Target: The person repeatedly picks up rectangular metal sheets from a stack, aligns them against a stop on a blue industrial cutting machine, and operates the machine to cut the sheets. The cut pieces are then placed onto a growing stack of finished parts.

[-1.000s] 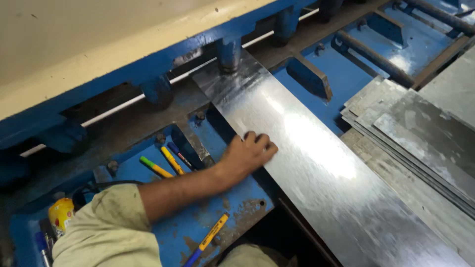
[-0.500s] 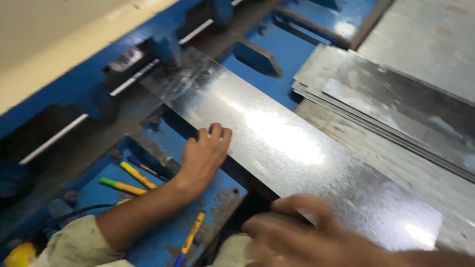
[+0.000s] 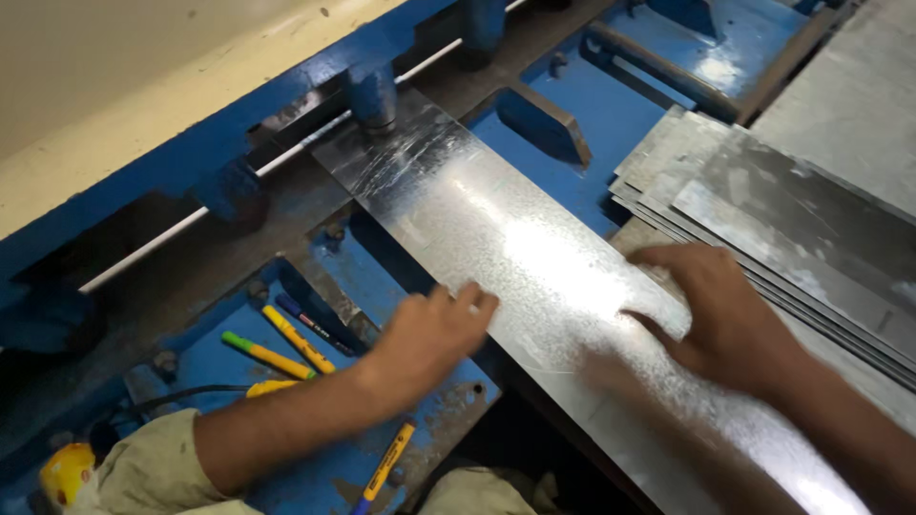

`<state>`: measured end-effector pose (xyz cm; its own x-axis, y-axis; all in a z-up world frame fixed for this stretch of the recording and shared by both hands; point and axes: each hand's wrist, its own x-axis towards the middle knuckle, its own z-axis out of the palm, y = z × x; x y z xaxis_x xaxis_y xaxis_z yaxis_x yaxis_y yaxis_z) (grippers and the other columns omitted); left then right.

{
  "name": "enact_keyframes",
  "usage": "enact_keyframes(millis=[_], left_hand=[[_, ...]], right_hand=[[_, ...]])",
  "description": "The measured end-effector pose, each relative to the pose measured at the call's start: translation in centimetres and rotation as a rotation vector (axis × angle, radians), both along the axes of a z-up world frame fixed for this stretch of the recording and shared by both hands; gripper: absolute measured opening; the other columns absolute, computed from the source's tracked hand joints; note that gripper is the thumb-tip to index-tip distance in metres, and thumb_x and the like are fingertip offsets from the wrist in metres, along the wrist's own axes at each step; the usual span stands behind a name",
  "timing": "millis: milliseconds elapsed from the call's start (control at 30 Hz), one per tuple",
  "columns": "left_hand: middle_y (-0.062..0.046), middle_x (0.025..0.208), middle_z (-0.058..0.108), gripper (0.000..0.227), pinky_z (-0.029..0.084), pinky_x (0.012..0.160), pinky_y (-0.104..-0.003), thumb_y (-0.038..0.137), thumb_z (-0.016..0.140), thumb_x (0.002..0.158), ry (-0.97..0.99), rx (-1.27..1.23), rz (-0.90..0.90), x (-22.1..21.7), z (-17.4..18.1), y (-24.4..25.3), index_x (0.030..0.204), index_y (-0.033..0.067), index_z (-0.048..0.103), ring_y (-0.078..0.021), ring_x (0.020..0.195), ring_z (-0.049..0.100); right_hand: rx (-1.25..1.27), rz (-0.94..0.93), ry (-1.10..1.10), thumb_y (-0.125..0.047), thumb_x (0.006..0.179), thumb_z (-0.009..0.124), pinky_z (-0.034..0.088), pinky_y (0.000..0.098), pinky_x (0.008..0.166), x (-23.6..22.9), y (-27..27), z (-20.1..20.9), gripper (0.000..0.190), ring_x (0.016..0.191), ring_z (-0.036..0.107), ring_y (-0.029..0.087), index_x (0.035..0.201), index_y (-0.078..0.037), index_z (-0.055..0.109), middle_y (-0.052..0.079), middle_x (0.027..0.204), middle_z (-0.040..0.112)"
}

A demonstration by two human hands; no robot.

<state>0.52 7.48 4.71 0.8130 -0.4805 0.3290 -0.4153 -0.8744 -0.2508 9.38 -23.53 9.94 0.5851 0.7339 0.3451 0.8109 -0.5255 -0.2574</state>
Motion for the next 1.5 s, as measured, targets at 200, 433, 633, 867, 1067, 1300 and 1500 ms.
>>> enact_keyframes(millis=[200, 433, 633, 867, 1067, 1300, 1500], left_hand=[[-0.004, 0.087, 0.061, 0.028, 0.046, 0.046, -0.029, 0.018, 0.067, 0.079, -0.068, -0.092, -0.221, -0.6, -2.7, -1.1, 0.105, 0.0077, 0.066, -0.0165, 0.066, 0.063], [-0.004, 0.076, 0.059, 0.012, 0.043, 0.048, -0.027, 0.017, 0.071, 0.081, -0.172, -0.028, -0.311, 1.2, -3.9, -0.1, 0.076, 0.0098, 0.062, -0.014, 0.06, 0.06], [-0.004, 0.077, 0.061, 0.012, 0.046, 0.046, -0.028, 0.014, 0.073, 0.074, -0.062, 0.075, -0.084, 3.4, -4.2, 2.3, 0.079, 0.0084, 0.064, -0.0144, 0.062, 0.062], [-0.007, 0.086, 0.063, 0.025, 0.048, 0.049, -0.028, 0.018, 0.073, 0.074, -0.09, 0.136, 0.298, 6.3, -2.8, 5.9, 0.095, 0.0069, 0.065, -0.0171, 0.07, 0.065], [-0.01, 0.089, 0.068, 0.041, 0.048, 0.042, -0.026, 0.017, 0.072, 0.073, -0.132, 0.051, 0.127, 3.7, -2.8, 3.0, 0.111, 0.0042, 0.071, -0.0177, 0.063, 0.066], [-0.011, 0.083, 0.067, 0.015, 0.049, 0.047, -0.029, 0.013, 0.072, 0.074, -0.111, 0.08, 0.047, 4.1, -4.1, 3.6, 0.083, 0.0021, 0.069, -0.0171, 0.064, 0.065], [-0.011, 0.089, 0.063, 0.016, 0.052, 0.054, -0.032, 0.012, 0.071, 0.08, -0.081, 0.112, 0.286, 6.7, -4.0, 5.9, 0.093, 0.0037, 0.067, -0.0219, 0.075, 0.065]], right_hand=[[-0.188, -0.153, 0.238, -0.03, 0.087, 0.07, 0.04, 0.0545, 0.098, 7.8, -1.7, -6.4, 0.068, 0.111, 0.059, 0.03, 0.148, -0.014, 0.045, 0.012, 0.116, 0.071], [0.03, -0.164, 0.671, -0.024, 0.087, 0.067, 0.059, 0.0427, 0.072, 10.1, 0.4, -8.0, 0.066, 0.082, 0.071, 0.021, 0.147, -0.014, 0.041, 0.011, 0.091, 0.069], [0.028, -0.135, 0.641, -0.021, 0.091, 0.066, 0.058, 0.0423, 0.067, 13.1, 5.9, -7.3, 0.061, 0.077, 0.069, 0.026, 0.146, -0.012, 0.041, 0.013, 0.093, 0.067], [0.05, -0.07, 0.521, -0.03, 0.103, 0.059, 0.053, 0.0475, 0.084, 17.3, 10.8, -6.9, 0.063, 0.104, 0.067, 0.032, 0.156, -0.008, 0.033, 0.023, 0.125, 0.066], [-0.098, -0.261, 0.71, -0.034, 0.096, 0.063, 0.058, 0.0467, 0.064, 15.1, 6.7, -6.3, 0.071, 0.071, 0.072, 0.031, 0.161, -0.017, 0.038, 0.017, 0.105, 0.073], [0.088, -0.297, 0.831, -0.022, 0.089, 0.07, 0.05, 0.0393, 0.065, 13.3, 6.4, -7.8, 0.074, 0.068, 0.061, 0.02, 0.156, -0.015, 0.04, 0.016, 0.079, 0.068], [0.298, -0.19, 0.923, -0.019, 0.094, 0.067, 0.046, 0.0393, 0.057, 15.4, 10.8, -8.4, 0.072, 0.065, 0.056, 0.019, 0.161, -0.012, 0.039, 0.012, 0.08, 0.059]])
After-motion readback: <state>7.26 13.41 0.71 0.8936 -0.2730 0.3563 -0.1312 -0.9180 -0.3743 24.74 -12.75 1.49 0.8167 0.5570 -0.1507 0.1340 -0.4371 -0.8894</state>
